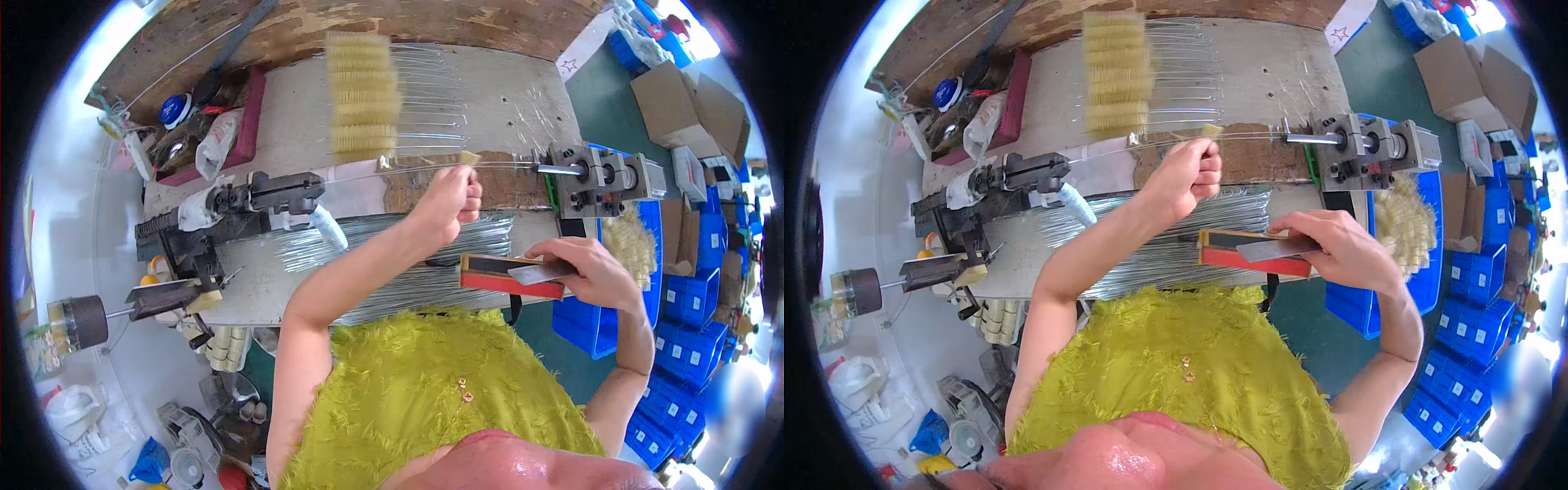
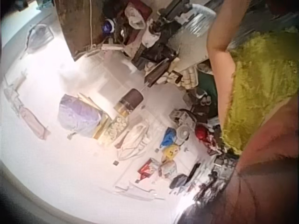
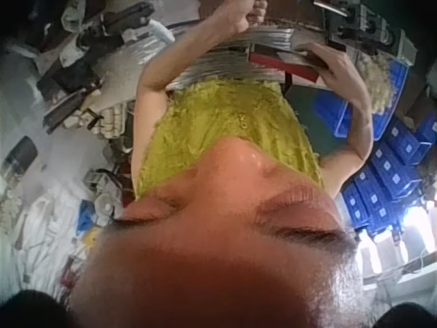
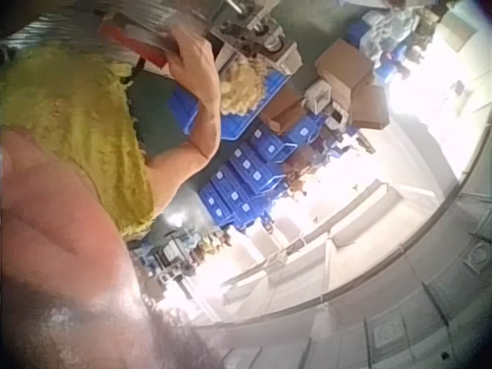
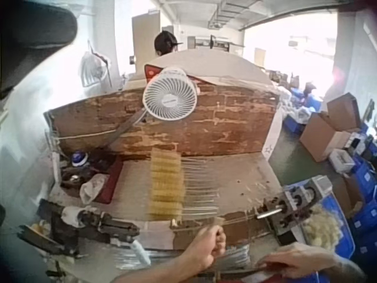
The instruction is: The person fastens a strap around their waist. The person then manufactures wire brushes by placing bristles and metal wires into a twisting machine and leveling the fibers with a metal tool.
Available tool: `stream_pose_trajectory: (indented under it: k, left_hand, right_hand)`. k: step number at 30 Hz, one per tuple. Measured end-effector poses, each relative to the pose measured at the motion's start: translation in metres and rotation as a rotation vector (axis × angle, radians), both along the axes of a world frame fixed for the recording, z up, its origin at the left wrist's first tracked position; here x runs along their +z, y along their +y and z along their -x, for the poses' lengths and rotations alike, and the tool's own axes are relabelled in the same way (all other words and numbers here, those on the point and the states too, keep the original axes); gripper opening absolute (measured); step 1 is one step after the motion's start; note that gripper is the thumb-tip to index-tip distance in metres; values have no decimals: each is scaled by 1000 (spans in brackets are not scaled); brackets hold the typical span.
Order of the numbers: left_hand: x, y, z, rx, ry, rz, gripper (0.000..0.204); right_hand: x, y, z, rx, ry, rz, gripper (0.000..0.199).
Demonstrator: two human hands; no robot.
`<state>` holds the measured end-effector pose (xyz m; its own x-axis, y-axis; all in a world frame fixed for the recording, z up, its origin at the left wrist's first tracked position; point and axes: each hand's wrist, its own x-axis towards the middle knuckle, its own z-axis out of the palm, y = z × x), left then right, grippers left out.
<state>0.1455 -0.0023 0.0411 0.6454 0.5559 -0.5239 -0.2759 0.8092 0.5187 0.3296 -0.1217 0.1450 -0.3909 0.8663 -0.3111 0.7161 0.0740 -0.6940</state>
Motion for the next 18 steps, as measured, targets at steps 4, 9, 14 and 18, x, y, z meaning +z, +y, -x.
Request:
stream_pose_trajectory:
  k: [4,9,14,18]
  left_hand:
    - [-9,-22,41,470,251,-272,23]
    - [4,-18,94,375,243,-198,23]
    - [4,-13,116,224,75,-87,22]
    - [9,-12,129,154,44,-63,27]
  right_hand:
    - [8,44,7,33,183,-124,45]
    - [-56,134,61,-112,125,-599,39]
    - [-86,148,89,-40,195,-269,34]
    - [-87,156,82,14,379,-72,31]
